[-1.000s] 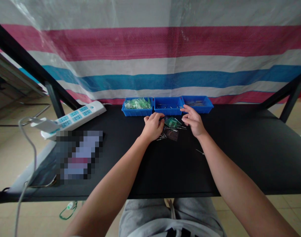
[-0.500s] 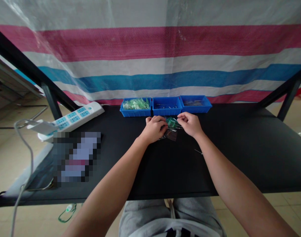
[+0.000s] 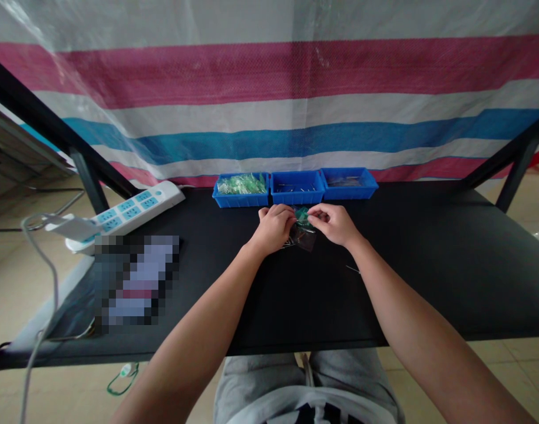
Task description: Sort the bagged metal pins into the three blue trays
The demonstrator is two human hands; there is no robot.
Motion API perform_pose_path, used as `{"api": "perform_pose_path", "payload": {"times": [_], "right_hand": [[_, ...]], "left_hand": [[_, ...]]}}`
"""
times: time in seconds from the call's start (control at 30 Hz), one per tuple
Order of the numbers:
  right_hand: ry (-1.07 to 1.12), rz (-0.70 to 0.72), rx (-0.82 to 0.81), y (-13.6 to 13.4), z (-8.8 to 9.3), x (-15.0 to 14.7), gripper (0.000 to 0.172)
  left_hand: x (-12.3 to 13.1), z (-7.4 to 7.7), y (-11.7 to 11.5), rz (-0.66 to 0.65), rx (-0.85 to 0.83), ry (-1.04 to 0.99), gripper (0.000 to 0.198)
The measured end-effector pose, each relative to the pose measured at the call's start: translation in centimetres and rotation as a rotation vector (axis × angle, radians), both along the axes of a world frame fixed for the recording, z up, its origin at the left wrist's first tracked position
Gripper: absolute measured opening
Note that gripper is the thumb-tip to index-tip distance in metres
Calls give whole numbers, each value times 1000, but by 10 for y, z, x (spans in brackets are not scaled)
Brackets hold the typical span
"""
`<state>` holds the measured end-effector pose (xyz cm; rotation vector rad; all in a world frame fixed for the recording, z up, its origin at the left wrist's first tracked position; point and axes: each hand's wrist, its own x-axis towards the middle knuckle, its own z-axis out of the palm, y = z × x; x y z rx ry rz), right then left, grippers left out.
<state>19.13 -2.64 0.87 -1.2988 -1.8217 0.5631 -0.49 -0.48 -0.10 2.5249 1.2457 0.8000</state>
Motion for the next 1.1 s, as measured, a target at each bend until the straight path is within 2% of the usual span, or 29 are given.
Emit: {"api": "perform_pose_path", "payload": {"times": [0.17,0.3,0.4,0.63,0.8,0.9,1.1], "right_hand": [[-59,83,55,-1,2,-3,16],[-66,45,57,1,1,-3,19],[-73,31,52,2,-1,-2,25],[-94,29,18,0,1,-3,35],[20,60,-19,-4,4,-5,23],[6,78,-10,-4,4,-5,21],[-25,60,-44,-4,5,-4,34]], "left_hand": [[0,1,-1,15,-4,-3,24],[0,7,-5,6,-40,-16,24],[0,10,-6,-9,-34,-29,17],[-1,4,-3,-14,30,-35,18],[0,6,-3,-10,17,-37,24],[0,8,-4,-18,-9,-28,28],[-1,7,-4,-37,10,-51,21]]}}
